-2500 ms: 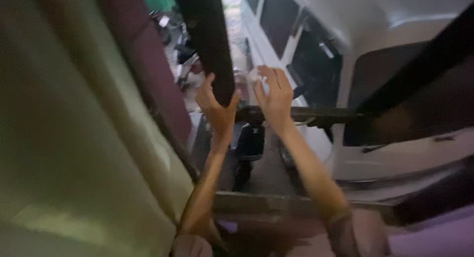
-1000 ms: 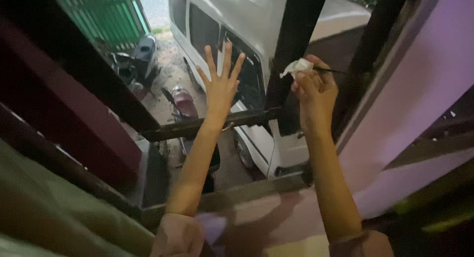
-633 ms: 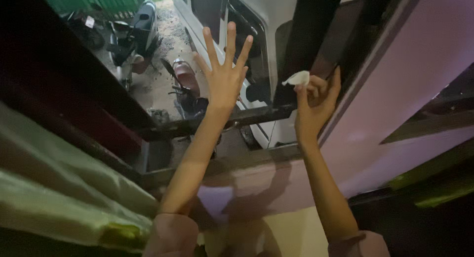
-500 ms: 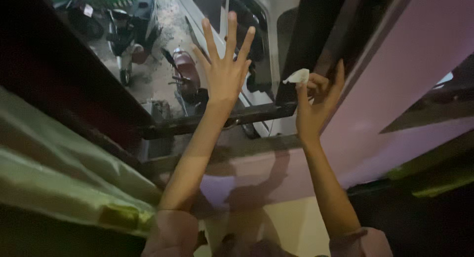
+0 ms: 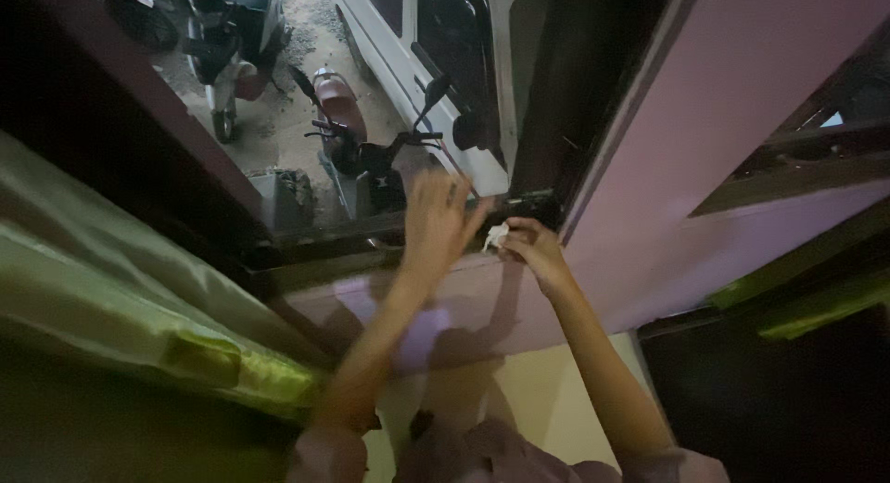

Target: The person cleans a window pane using a white cloth, wiping the glass surface and the metal frame. The person moves around the window to clean different sections, including the lower frame and the curtain rod area.

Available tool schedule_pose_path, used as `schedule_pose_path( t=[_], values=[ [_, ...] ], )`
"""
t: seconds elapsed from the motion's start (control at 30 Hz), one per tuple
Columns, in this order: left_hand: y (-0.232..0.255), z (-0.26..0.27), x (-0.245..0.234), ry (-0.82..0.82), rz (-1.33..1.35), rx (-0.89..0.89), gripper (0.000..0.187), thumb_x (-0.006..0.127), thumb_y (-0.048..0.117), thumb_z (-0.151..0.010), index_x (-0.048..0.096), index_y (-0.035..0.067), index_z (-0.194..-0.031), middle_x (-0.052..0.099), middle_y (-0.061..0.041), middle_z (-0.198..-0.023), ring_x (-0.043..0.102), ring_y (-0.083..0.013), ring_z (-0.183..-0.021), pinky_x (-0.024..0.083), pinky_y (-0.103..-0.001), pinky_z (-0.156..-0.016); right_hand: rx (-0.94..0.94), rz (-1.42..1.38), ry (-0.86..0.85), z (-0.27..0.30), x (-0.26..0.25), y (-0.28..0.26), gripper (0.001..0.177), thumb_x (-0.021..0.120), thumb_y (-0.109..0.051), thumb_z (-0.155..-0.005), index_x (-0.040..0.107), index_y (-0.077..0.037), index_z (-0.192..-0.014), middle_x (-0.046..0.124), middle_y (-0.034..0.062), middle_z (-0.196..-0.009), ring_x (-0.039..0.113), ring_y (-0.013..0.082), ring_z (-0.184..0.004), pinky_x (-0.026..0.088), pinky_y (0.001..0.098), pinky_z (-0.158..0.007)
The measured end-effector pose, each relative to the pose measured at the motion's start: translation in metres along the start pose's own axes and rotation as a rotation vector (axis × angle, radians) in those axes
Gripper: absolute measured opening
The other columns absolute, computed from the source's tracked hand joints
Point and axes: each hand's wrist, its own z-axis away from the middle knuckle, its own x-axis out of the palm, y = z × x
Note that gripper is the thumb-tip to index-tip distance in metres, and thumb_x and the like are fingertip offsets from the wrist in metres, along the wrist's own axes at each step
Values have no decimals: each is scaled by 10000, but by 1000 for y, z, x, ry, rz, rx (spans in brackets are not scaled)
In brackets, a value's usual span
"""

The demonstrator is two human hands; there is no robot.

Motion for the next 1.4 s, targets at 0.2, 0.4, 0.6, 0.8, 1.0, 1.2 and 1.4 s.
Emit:
schedule_pose_path(
  t=[0.2,0.4,0.6,0.8,1.0,1.2,1.4],
  values=[
    [-17,87,55,-508,-127,-481,629,789,474,-844,595,-2,-1206,598,-195,-1148,564,-387,-1129,386,-566,-1049,82,-243,-2,-6,-11,9,487,727,-95,-881,580,-53,-1344,739,107,-1028,711,197,-870,574,327,-754],
    [-28,103,64,-523,-56,-638,736,888,344,-763,513,3,-1296,509,-224,-1261,556,-370,-1162,478,-464,-977,104,-445,-12,-12,-6,6,480,744,-78,-879,571,-128,-1324,722,86,-1005,699,192,-873,570,335,-736],
    [-26,115,60,-494,-61,-481,806,930,295,-669,510,43,-1309,547,-179,-1226,526,-373,-1158,455,-499,-1011,65,-477,-48,-24,-6,9,385,745,-81,-881,599,-130,-1234,732,58,-1031,693,179,-890,555,339,-787],
    [-27,134,73,-412,-216,-421,629,827,79,-768,534,73,-1326,588,-136,-1210,571,-322,-1123,493,-451,-982,75,-474,-48,-17,-12,9,237,738,-101,-905,644,-121,-1121,727,37,-1032,679,154,-917,549,339,-872],
    [-26,145,87,-271,-241,-409,399,718,45,-846,554,41,-1210,606,-155,-1090,583,-335,-1040,498,-476,-948,64,-613,-152,-16,-20,15,165,747,-122,-937,605,-140,-1018,705,30,-1044,668,161,-964,541,355,-922],
    [-20,149,92,-242,-358,-389,241,666,46,-923,591,79,-1150,619,-115,-964,600,-286,-917,539,-426,-823,88,-616,-103,-17,-23,25,133,726,-112,-924,628,-130,-1012,716,41,-1039,680,165,-958,536,371,-908],
    [-19,144,94,-140,-475,-343,153,656,145,-980,581,57,-1079,599,-121,-899,590,-285,-874,558,-413,-806,140,-814,-108,-25,-26,27,31,715,-109,-936,686,-110,-947,705,31,-883,678,152,-874,521,341,-884]
  ],
)
